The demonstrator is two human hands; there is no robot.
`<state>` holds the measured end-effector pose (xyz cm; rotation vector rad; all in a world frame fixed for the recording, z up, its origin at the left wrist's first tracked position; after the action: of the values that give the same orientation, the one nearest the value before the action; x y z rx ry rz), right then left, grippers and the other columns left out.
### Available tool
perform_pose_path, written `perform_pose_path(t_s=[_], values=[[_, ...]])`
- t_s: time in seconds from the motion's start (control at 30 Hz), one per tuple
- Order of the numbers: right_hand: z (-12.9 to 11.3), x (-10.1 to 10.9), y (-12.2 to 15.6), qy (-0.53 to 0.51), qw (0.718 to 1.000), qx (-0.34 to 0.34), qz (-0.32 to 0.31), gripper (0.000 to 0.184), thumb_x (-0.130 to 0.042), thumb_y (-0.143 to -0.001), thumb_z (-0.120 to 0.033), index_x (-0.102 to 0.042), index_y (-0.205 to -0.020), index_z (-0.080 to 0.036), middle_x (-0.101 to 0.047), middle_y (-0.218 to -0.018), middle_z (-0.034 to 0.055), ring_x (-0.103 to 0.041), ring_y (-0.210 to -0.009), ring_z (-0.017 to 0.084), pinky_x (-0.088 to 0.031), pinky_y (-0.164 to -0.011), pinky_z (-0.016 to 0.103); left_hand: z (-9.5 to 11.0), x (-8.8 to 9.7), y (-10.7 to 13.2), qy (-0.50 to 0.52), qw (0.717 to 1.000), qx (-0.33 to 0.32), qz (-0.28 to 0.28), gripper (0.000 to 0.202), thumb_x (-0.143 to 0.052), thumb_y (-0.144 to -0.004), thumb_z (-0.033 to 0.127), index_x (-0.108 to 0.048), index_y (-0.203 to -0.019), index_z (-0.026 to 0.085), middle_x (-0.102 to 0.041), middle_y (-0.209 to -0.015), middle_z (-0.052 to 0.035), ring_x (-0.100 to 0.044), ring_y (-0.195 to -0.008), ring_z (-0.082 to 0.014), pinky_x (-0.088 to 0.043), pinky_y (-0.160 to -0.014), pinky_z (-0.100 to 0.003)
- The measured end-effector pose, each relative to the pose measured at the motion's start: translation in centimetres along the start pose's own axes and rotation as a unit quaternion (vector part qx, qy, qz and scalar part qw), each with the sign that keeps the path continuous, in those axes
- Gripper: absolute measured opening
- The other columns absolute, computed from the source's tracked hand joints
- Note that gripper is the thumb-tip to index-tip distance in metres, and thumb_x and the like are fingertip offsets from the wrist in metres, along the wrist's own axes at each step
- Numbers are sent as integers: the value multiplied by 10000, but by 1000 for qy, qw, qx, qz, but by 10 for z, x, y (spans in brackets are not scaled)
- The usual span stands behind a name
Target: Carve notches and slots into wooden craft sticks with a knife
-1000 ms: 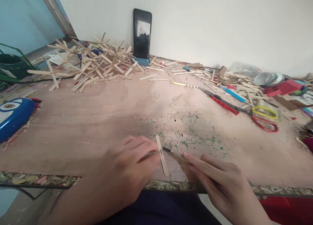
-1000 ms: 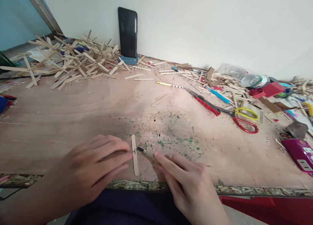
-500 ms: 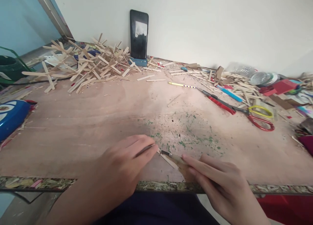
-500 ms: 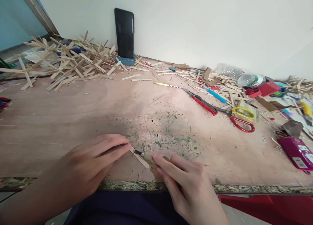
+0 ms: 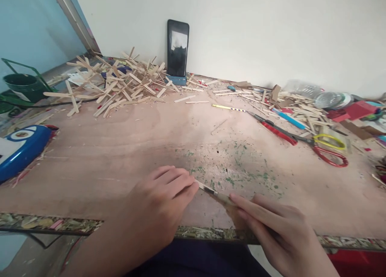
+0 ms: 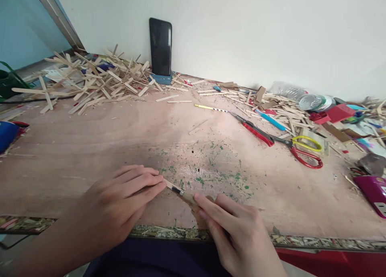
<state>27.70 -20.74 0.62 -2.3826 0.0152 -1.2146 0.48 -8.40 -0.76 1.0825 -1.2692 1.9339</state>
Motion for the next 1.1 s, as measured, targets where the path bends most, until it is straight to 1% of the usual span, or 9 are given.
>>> perform_pose_path(t_s=[0.1,0.23,0.33,0.47,0.6,0.8,0.93,1.0,1.1], values=[[0,0,0,8,1000,-2,-8,325,-636,-1225,-103,-921,-1367,-172,-722,-758,-35,-672,-502,72,-538,-502,128,0,0,1,-3,1000,-2,0,414,-496,-1131,-11,-875,-1205,139,-940,-1188,-62,-868,-1039,-251,-707,-974,-437],[-2,-1,1,28,1000,0,3,353,-618,-1235,-116,-936,-1376,-177,-699,-720,-37,-650,-483,83,-523,-483,143,0,0,0,-9,1000,-2,-5,416,-507,-1123,-18,-879,-1222,139,-947,-1214,-66,-867,-1044,-247,-700,-986,-441],[-1,-3,2,32,999,8,3,371,-602,-1237,-101,-918,-1417,-173,-701,-744,-37,-661,-513,85,-523,-499,147,1,-1,1,-13,1000,-4,-9,418,-514,-1117,-14,-886,-1234,134,-952,-1236,-75,-868,-1046,-248,-693,-977,-440],[3,-3,4,30,999,20,-8,403,-603,-1224,-58,-874,-1492,-186,-724,-791,-42,-682,-553,77,-530,-530,140,2,-2,3,-12,1000,-4,-7,411,-531,-1112,-11,-896,-1237,130,-952,-1231,-62,-870,-1061,-241,-686,-980,-432],[5,-2,7,47,998,33,-24,412,-592,-1233,-70,-855,-1529,-185,-723,-799,-39,-672,-551,84,-531,-524,152,2,-2,2,-15,1000,0,-11,415,-534,-1115,-9,-906,-1249,119,-953,-1245,-65,-869,-1046,-238,-687,-960,-434],[6,-2,7,48,998,26,-17,429,-591,-1212,-59,-900,-1487,-176,-701,-773,-42,-631,-518,78,-519,-517,145,3,-1,-1,-21,1000,-6,-1,427,-502,-1151,4,-907,-1204,126,-953,-1193,-62,-863,-1031,-238,-668,-960,-434],[7,-3,8,27,999,-5,-37,430,-575,-1253,-105,-905,-1512,-197,-768,-819,-12,-704,-562,86,-562,-545,157,4,-1,0,-25,1000,-6,-4,426,-499,-1161,12,-904,-1229,126,-954,-1217,-59,-866,-1055,-244,-654,-988,-447],[7,-3,8,12,999,-8,-43,402,-596,-1269,-129,-895,-1531,-189,-790,-843,-7,-728,-585,86,-577,-566,157,3,-1,0,-27,1000,-6,-5,421,-504,-1159,12,-903,-1231,125,-953,-1217,-56,-867,-1057,-243,-654,-992,-450],[7,-3,7,15,999,5,-32,370,-603,-1278,-139,-909,-1486,-152,-749,-798,-25,-683,-551,72,-542,-543,140,2,-2,0,-27,1000,-11,-4,420,-505,-1156,9,-903,-1222,124,-952,-1207,-51,-866,-1059,-239,-654,-980,-443]])
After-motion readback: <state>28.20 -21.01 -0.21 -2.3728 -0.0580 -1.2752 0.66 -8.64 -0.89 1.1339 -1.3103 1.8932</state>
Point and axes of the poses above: each hand's wrist, its own y-axis away from the middle knuckle, its own x-axis out of the back of the hand, z = x × y, the point moved 1 cm from there along -y, towards the middle knuckle
